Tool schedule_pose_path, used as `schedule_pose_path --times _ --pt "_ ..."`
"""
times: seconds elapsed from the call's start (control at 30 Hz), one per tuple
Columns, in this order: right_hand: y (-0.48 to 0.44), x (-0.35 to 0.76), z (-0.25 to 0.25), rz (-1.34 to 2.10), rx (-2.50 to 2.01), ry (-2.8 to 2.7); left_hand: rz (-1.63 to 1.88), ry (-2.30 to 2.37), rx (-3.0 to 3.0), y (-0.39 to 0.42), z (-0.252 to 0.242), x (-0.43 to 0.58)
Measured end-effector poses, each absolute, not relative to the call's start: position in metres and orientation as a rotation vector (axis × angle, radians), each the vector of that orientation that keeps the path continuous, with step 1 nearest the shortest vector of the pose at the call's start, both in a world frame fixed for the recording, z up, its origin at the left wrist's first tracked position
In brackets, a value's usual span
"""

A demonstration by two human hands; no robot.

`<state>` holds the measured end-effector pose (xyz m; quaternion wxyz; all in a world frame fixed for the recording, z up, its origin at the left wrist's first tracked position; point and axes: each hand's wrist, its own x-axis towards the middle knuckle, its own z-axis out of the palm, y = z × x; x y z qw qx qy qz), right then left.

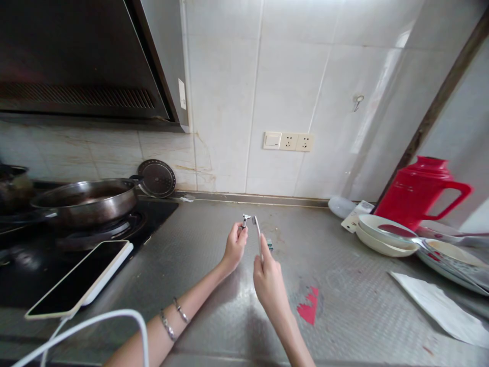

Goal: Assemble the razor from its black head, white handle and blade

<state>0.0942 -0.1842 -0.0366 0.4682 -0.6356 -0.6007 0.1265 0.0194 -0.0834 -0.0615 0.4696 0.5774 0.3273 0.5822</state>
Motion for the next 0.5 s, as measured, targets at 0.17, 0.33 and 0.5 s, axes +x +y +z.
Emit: schedule_pose_path --times 0.17,0.33,0.5 --pt "-0.177 0.094 -0.034 0.287 -1.585 -1.482 1.410 0.783 1.430 -0.085 -0.061 0.020" --pt "-0.187 0.090 -0.040 0.333 -1.556 -1.573 1.425 0.783 1.396 -0.082 -0.058 0.017" --pt "-0.164 0.120 -0.022 0.371 -1.474 -1.475 1.451 0.766 1.411 -0.078 -0.055 0.015"
